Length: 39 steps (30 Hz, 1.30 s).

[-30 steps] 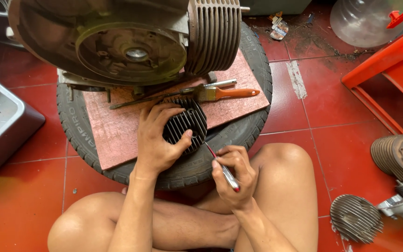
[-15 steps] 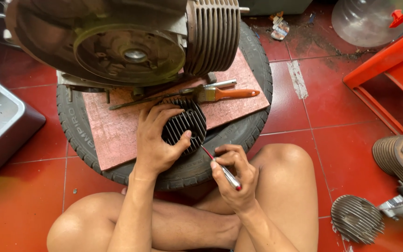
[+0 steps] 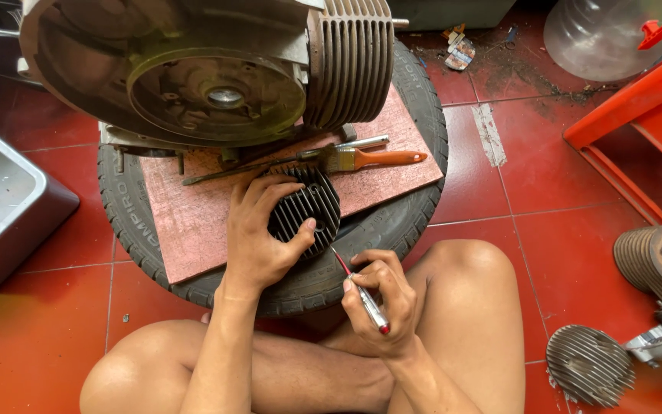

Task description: Marking the fins of a motorcycle cylinder head with a marker and cleaning it with a brush.

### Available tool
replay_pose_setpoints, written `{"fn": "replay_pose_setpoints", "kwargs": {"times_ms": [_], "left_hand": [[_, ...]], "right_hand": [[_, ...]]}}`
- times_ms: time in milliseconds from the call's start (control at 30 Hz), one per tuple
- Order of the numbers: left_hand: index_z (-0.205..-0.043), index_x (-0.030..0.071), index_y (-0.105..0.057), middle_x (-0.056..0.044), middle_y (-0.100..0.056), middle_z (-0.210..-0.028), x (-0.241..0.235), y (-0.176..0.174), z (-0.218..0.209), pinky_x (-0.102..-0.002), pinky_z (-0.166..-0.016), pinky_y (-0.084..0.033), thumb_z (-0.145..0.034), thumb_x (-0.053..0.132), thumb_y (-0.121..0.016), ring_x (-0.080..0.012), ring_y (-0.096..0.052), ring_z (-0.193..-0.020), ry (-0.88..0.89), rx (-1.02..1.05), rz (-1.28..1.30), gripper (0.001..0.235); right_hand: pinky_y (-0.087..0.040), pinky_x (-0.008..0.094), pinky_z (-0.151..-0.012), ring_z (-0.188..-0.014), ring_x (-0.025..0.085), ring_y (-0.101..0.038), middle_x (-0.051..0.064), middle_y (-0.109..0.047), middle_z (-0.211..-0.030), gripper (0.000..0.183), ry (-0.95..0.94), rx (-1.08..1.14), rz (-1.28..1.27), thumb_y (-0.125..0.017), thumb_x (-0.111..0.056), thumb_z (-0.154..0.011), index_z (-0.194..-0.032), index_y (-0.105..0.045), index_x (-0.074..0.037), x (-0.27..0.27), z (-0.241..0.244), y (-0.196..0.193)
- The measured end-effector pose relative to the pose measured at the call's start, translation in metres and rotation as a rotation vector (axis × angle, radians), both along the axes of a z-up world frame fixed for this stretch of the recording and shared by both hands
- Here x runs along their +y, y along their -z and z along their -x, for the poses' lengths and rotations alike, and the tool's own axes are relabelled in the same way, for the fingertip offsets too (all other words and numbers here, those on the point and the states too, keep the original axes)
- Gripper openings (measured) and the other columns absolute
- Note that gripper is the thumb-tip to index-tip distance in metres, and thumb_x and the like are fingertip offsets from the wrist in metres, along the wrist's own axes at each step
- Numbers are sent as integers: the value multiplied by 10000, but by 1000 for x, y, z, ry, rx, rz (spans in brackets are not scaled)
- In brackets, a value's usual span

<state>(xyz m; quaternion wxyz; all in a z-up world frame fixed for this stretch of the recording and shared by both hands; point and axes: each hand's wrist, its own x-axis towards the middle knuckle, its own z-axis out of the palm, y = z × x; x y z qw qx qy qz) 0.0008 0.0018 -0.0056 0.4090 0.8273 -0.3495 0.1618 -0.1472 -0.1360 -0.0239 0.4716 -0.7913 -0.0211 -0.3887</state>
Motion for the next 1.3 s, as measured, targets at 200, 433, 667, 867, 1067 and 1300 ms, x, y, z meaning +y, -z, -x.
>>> {"fn": "replay_pose_setpoints", "kwargs": {"times_ms": [200, 433, 667, 867, 1067, 1300], "left_hand": [[-1290, 162, -641, -133, -616, -1292, -13, -3, 27, -599, -1018, -442, -856, 342, -627, -449, -489, -1311, -279, -76, -215, 470], [-1167, 113, -673, -112, -634, -1185, -16, 2, 18, -577, -997, -472, -826, 275, -618, -432, -530, -1195, -211, -107, -17, 381], [-1151, 129, -681, -105, -622, -1140, -17, 3, 16, -553, -988, -483, -783, 241, -637, -411, -533, -1171, -191, -101, 21, 388], [-1143, 120, -676, -118, -621, -1121, -18, 6, 16, -555, -972, -497, -783, 245, -631, -407, -551, -1136, -195, -121, 37, 384], [-1152, 129, -678, -117, -627, -1133, -18, 8, 16, -553, -994, -479, -839, 292, -593, -397, -551, -1146, -196, -119, 29, 363], [-1169, 128, -707, -123, -645, -1154, -18, 7, 16, -543, -981, -473, -1020, 366, -487, -401, -539, -1194, -196, -98, 46, 357]], "right_hand": [[-574, 381, -920, -998, 294, -679, 154, -711, -952, 115, 23, 92, -26, -662, -62, -916, -1013, -643, -4, 1, -1, 1], [-579, 386, -817, -907, 313, -690, 137, -665, -814, 56, 29, 2, -22, -585, -71, -920, -931, -601, -18, -2, -5, 5], [-557, 356, -821, -934, 292, -683, 117, -664, -811, 39, 22, 51, 4, -623, -24, -895, -930, -605, -31, -1, -8, 0], [-558, 394, -862, -945, 328, -678, 98, -628, -792, 78, -23, 45, 2, -626, -10, -891, -945, -579, -40, -1, -7, 8], [-554, 400, -888, -970, 322, -679, 129, -658, -848, 67, -46, 36, 15, -628, -11, -901, -961, -602, -23, -2, -10, 7], [-478, 400, -879, -892, 279, -714, 63, -657, -737, 36, -41, 24, -7, -628, -42, -840, -855, -602, -62, 1, -11, 15]]}}
